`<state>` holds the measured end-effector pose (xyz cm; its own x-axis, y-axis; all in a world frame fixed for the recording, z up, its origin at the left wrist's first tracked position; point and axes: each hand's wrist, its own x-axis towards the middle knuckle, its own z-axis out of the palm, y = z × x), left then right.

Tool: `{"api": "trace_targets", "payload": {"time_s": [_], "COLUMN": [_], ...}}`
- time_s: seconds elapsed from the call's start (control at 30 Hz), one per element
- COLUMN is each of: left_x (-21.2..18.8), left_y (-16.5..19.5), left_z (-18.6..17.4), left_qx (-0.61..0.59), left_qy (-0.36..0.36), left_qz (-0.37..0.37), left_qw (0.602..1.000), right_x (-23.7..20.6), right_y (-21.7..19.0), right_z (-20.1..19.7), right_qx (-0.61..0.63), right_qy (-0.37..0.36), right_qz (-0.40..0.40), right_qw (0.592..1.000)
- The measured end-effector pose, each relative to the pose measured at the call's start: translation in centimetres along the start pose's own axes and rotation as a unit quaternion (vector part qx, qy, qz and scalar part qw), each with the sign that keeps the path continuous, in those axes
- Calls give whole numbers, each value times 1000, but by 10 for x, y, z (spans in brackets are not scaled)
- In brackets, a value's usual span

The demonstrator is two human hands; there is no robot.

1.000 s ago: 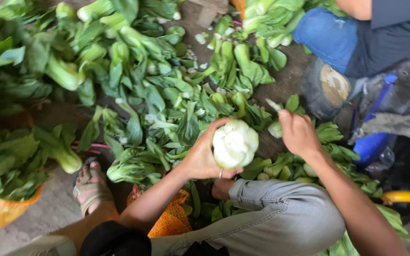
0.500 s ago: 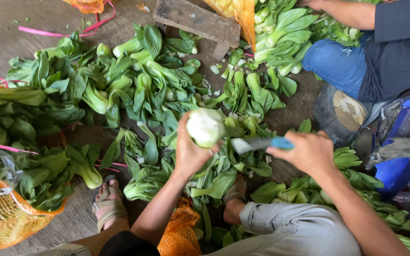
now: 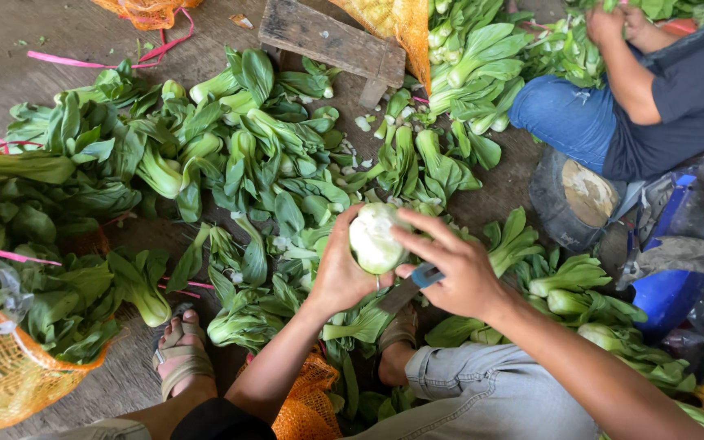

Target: The person sits on the floor and uses a small knife to trim the base of bok choy stalks. They repeatedly pick up individual heads, cut off the root end, and place the trimmed pieces aside.

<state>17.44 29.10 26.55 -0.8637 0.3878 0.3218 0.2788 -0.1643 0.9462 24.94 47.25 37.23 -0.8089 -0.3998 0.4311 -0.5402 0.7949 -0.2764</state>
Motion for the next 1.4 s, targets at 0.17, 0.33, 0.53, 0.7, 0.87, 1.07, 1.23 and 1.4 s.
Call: {"api": "trace_targets", "payload": {"time_s": [0.17,0.33,0.53,0.7,0.87,1.07,1.23,1.4], "left_x": [2,3,2,0,-5,-12,-16,-16], "left_y": [-1,-11,-17,-14,-12,-8,0,-2], "left_z": [-16,-32,-24,-21,-20,-8,3,1], "left_qx": [117,157,187,199,220,178,161,177], "left_qy": [38,95,166,117,96,55,36,38], "left_qz": [23,95,216,191,207,197,235,223], "left_qw": [992,978,944,954,948,963,958,958], "right_x": [-6,-11,0,6,4,2,-8,-14], "right_y": [-5,-1,-15,-16,-6,9,15,5], "right_z": [7,8,6,6,9,3,-8,-9], "right_qx": [8,-19,-131,-140,-187,-222,-196,-194], "right_qy": [-6,3,-56,-72,-90,-79,-54,-89], "right_qz": [135,270,168,164,117,161,130,48], "right_qw": [991,963,975,974,971,959,970,976]}}
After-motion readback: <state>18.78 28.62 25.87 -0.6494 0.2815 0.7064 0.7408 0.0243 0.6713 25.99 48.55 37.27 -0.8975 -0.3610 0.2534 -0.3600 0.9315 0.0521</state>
